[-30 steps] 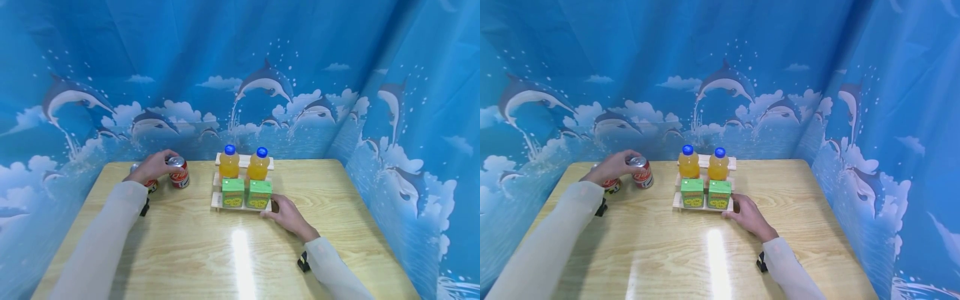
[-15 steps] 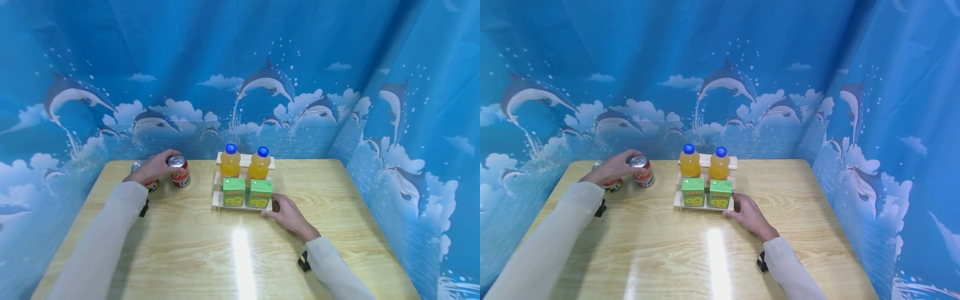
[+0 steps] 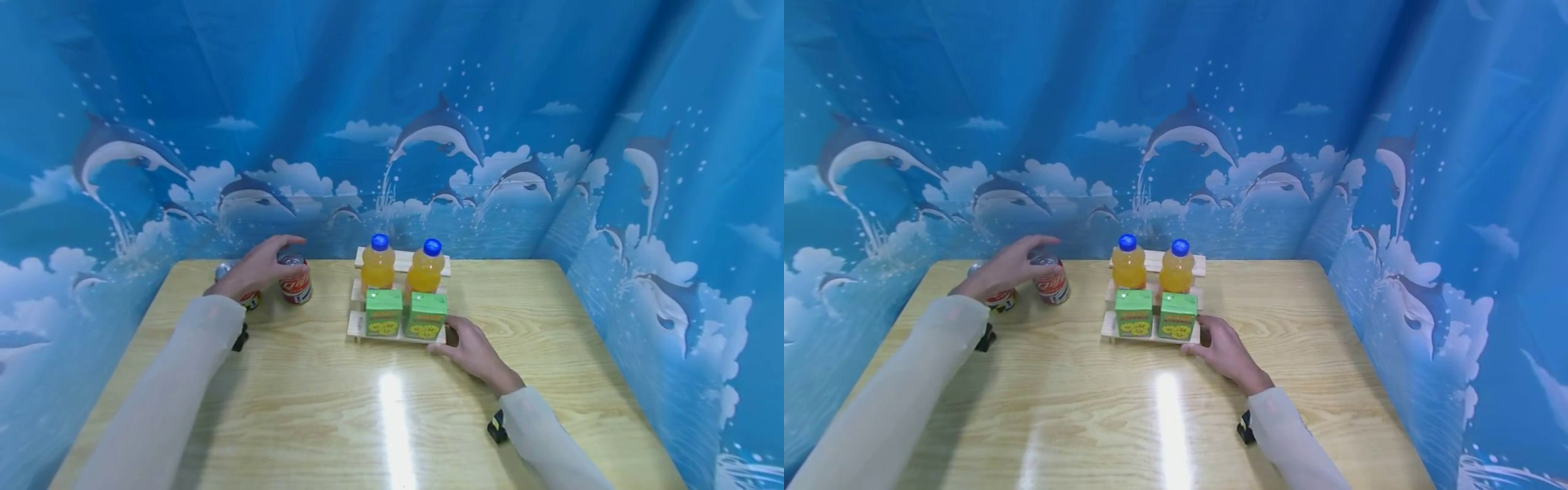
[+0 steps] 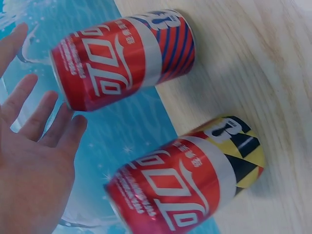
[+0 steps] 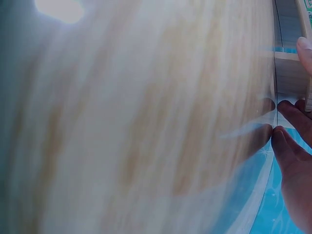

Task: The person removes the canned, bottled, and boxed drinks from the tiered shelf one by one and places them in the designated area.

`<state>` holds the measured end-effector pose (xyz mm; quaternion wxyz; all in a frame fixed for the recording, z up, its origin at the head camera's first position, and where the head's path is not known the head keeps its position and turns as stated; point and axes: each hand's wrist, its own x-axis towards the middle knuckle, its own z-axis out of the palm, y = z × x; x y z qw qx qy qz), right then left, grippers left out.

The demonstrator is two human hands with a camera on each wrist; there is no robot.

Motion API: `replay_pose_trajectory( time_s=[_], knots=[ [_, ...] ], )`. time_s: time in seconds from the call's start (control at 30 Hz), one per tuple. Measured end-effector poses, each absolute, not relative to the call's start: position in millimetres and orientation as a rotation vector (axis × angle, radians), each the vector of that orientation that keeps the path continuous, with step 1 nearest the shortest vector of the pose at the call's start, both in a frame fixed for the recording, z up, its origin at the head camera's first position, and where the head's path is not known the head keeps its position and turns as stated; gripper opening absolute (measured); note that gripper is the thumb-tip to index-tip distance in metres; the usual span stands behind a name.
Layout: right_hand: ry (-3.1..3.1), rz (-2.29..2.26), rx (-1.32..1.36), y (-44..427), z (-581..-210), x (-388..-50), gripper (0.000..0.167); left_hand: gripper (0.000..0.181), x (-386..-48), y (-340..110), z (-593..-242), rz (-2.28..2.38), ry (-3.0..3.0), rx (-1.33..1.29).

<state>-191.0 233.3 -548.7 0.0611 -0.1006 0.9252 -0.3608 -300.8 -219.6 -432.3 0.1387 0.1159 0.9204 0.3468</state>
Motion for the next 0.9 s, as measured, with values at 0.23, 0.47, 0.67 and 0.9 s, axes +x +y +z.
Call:
replay_pose_trajectory(
  time_s=[0.23, 0.47, 0.67, 0.9],
  knots=[
    [2.802, -1.078, -0.290, 234, -548, -190, 0.077, 0.082, -300, -204, -425, 1.050, 2.645, 0.373],
    [2.785, -1.091, -0.293, 234, -549, -191, 0.077, 0.081, -300, -191, -420, 1.025, 2.659, 0.404],
    [2.781, -1.113, -0.292, 234, -549, -192, 0.075, 0.087, -297, -185, -418, 1.093, 2.611, 0.457],
    [2.786, -1.103, -0.285, 233, -547, -192, 0.078, 0.092, -296, -175, -418, 1.160, 2.551, 0.526]
  ],
)
